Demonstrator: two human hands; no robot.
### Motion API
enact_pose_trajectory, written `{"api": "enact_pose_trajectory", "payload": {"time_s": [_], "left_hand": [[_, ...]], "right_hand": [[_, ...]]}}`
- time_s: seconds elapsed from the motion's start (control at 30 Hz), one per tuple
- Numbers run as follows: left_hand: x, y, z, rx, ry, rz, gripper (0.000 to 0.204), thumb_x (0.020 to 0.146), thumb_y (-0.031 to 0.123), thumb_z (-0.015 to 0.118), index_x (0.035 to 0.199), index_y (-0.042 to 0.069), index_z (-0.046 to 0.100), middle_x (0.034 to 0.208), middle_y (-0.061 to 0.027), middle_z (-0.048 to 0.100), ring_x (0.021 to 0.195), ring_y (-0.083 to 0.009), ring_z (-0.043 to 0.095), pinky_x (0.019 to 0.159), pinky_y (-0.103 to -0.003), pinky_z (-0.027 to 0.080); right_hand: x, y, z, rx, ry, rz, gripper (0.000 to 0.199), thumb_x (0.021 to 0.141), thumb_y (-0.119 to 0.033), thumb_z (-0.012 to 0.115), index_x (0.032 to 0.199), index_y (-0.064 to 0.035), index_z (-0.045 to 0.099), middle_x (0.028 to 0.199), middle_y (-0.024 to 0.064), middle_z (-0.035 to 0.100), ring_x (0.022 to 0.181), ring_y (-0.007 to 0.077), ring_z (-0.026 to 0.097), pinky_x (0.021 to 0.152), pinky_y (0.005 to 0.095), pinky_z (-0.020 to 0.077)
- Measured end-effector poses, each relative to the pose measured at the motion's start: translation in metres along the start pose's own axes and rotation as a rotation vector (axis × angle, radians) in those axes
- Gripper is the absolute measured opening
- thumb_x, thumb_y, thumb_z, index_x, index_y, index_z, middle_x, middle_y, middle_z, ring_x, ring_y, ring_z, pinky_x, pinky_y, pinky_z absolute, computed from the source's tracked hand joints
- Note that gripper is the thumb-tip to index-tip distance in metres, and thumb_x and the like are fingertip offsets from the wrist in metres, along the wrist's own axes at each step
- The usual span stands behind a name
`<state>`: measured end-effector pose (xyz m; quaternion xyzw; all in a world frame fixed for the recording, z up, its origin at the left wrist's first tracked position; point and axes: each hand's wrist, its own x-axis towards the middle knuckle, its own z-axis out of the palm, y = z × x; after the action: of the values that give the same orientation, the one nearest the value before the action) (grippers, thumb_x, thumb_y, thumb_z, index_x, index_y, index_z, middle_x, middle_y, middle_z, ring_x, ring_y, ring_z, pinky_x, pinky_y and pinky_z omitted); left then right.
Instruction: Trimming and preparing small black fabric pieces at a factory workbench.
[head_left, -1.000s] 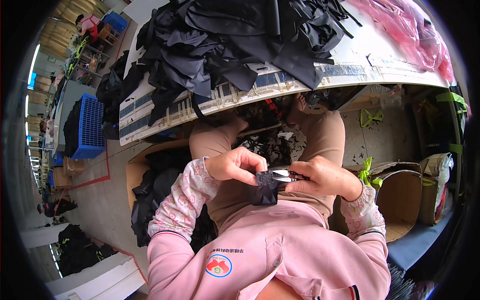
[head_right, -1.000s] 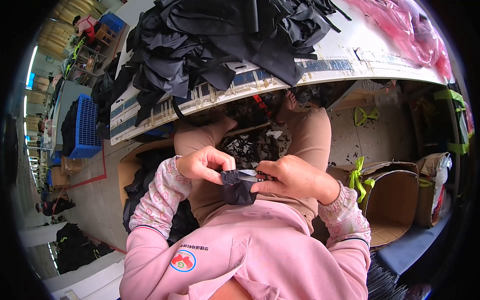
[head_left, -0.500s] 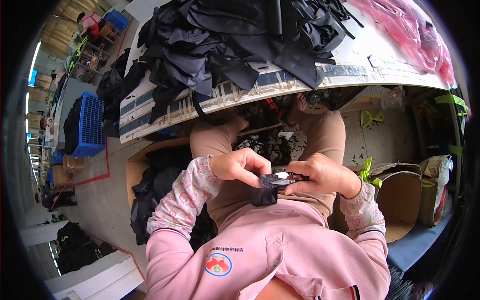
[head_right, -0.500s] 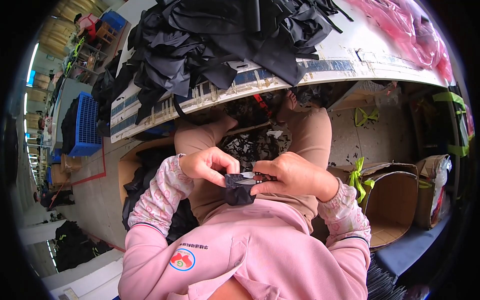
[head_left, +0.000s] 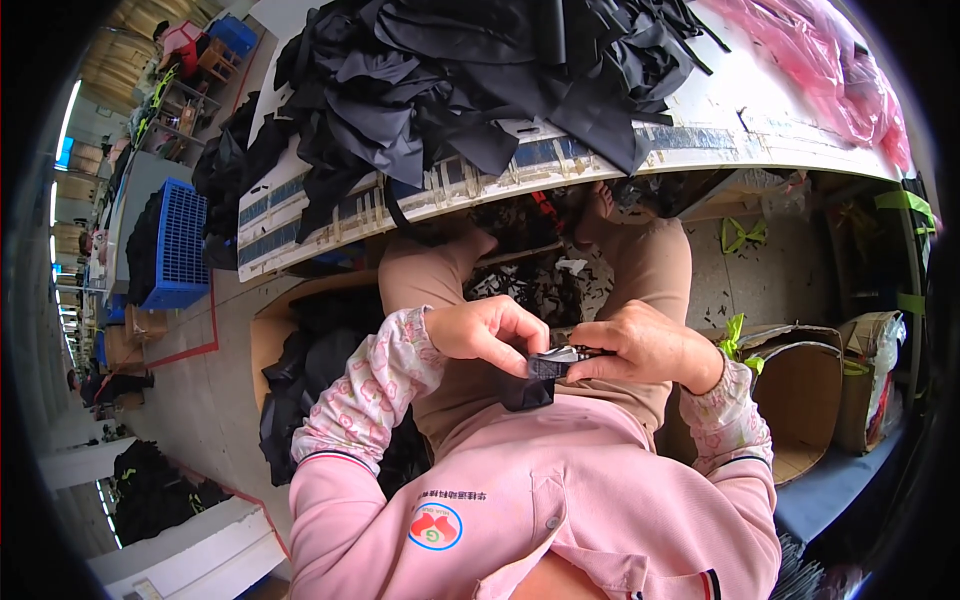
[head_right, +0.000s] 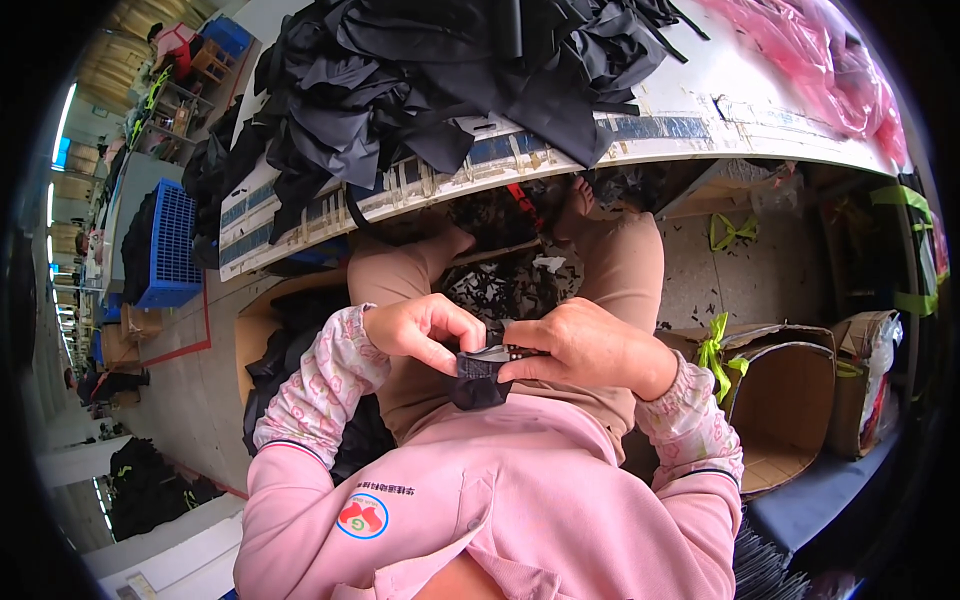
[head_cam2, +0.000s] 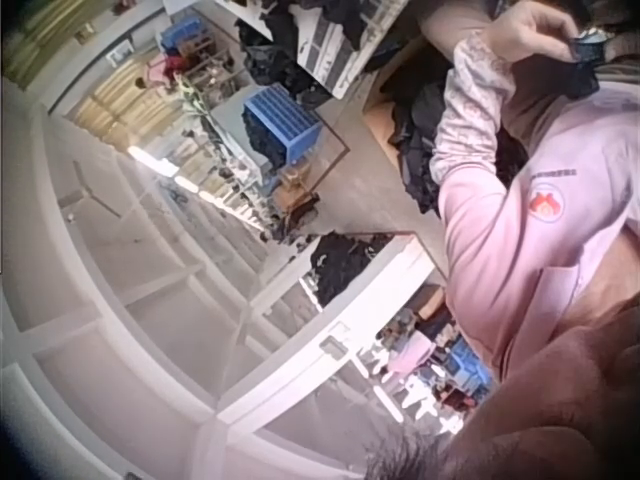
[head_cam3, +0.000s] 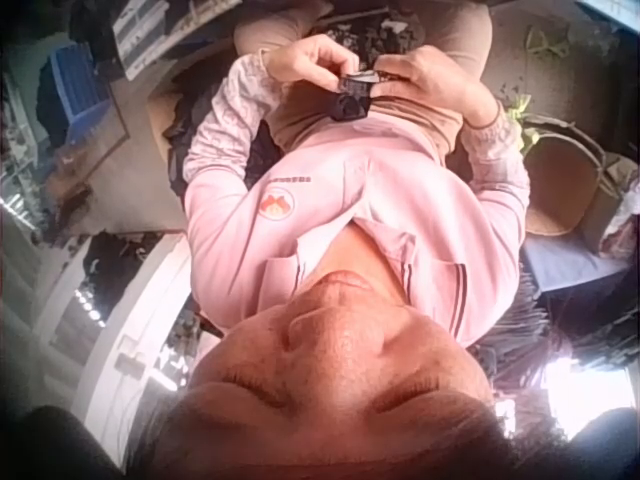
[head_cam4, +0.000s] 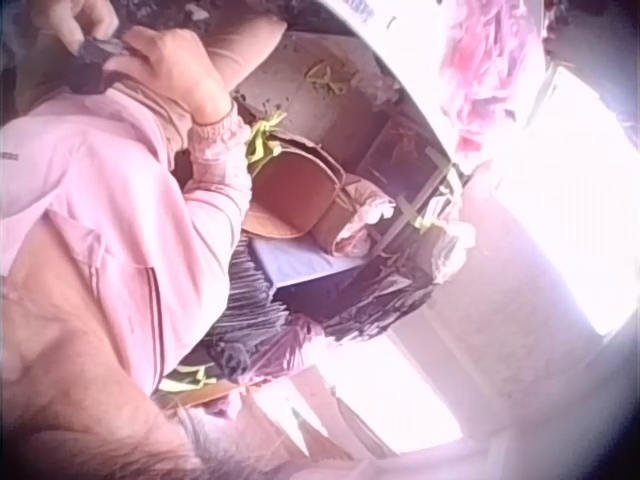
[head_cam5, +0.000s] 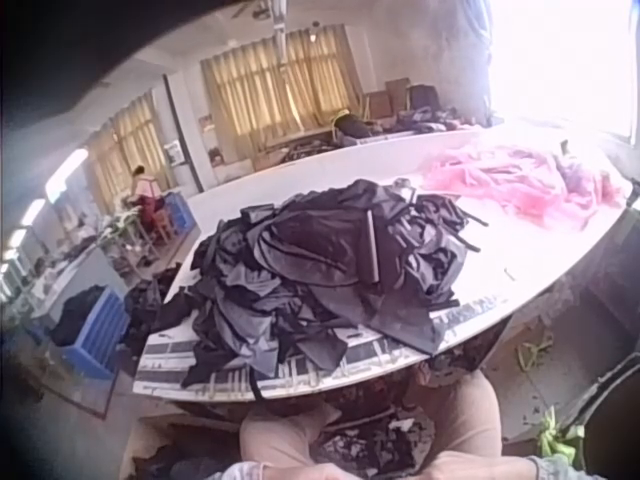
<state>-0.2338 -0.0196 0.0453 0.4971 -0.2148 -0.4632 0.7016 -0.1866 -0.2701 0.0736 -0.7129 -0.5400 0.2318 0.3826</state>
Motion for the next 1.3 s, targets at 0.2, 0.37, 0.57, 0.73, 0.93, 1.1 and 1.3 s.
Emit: {"api": "enact_pose_trajectory", "payload": {"time_s": [0.2,0.37,0.57,0.73,0.93,1.1,1.3], "left_hand": [[0.003,-0.002,0.001,0.004,-0.021,-0.022,0.01,0.081,0.007,0.066,0.085,-0.002,0.062,0.08,-0.0002,0.059,0.078,-0.0071,0.053,0.073,-0.023,0.043],[0.006,-0.002,0.003,0.014,-0.043,0.002,0.01,0.081,0.007,0.066,0.084,-0.001,0.062,0.079,0.0004,0.06,0.077,-0.0061,0.053,0.072,-0.023,0.043],[0.004,-0.009,0.002,0.002,-0.025,-0.034,0.01,0.082,0.007,0.066,0.085,-0.001,0.062,0.08,0.0003,0.059,0.078,-0.0066,0.053,0.072,-0.023,0.042],[0.002,-0.014,0.004,-0.036,0.093,0.033,0.008,0.082,0.005,0.065,0.087,-0.001,0.062,0.085,0.0005,0.058,0.08,-0.0063,0.052,0.074,-0.023,0.042],[0.005,-0.017,0.025,-0.088,0.636,0.263,0.004,0.084,0.001,0.062,0.088,0.0,0.061,0.089,0.0003,0.058,0.083,-0.0069,0.053,0.077,-0.022,0.041],[0.012,-0.011,0.037,-0.067,0.794,0.43,0.005,0.085,-0.001,0.06,0.089,0.0,0.061,0.091,0.0,0.057,0.085,-0.0074,0.053,0.079,-0.023,0.043],[0.012,-0.015,0.039,0.02,0.769,0.427,0.005,0.085,-0.003,0.06,0.089,0.0,0.06,0.093,-0.0008,0.055,0.086,-0.0081,0.052,0.081,-0.023,0.042]], "right_hand": [[0.005,-0.007,-0.003,0.025,-0.021,-0.024,0.035,0.083,-0.039,0.067,0.083,-0.0042,0.06,0.054,0.0131,0.054,0.051,0.0347,0.055,0.046,0.0407,0.0408],[0.006,-0.007,-0.004,-0.019,-0.059,-0.04,0.035,0.083,-0.038,0.067,0.083,-0.0043,0.06,0.054,0.0132,0.054,0.051,0.0346,0.055,0.046,0.0406,0.0406],[0.002,0.0,0.001,0.044,-0.025,-0.057,0.034,0.084,-0.037,0.067,0.081,-0.004,0.06,0.054,0.0146,0.053,0.05,0.0346,0.055,0.045,0.0407,0.0396],[-0.007,0.001,0.001,0.142,0.067,0.054,0.033,0.081,-0.034,0.071,0.081,-0.0028,0.059,0.054,0.0144,0.053,0.05,0.0347,0.056,0.045,0.0404,0.0408],[-0.007,-0.015,0.02,-0.116,0.394,0.199,0.035,0.079,-0.032,0.073,0.082,-0.0029,0.054,0.059,0.0116,0.06,0.052,0.032,0.06,0.046,0.0378,0.0457],[0.0,-0.016,0.027,-0.22,0.473,0.204,0.036,0.078,-0.031,0.074,0.086,-0.0018,0.055,0.06,0.0109,0.059,0.051,0.0299,0.06,0.046,0.0366,0.0449],[0.002,-0.02,0.022,-0.072,0.432,0.236,0.037,0.079,-0.032,0.073,0.085,-0.0003,0.056,0.06,0.0134,0.057,0.05,0.0311,0.058,0.046,0.0366,0.043]]}}
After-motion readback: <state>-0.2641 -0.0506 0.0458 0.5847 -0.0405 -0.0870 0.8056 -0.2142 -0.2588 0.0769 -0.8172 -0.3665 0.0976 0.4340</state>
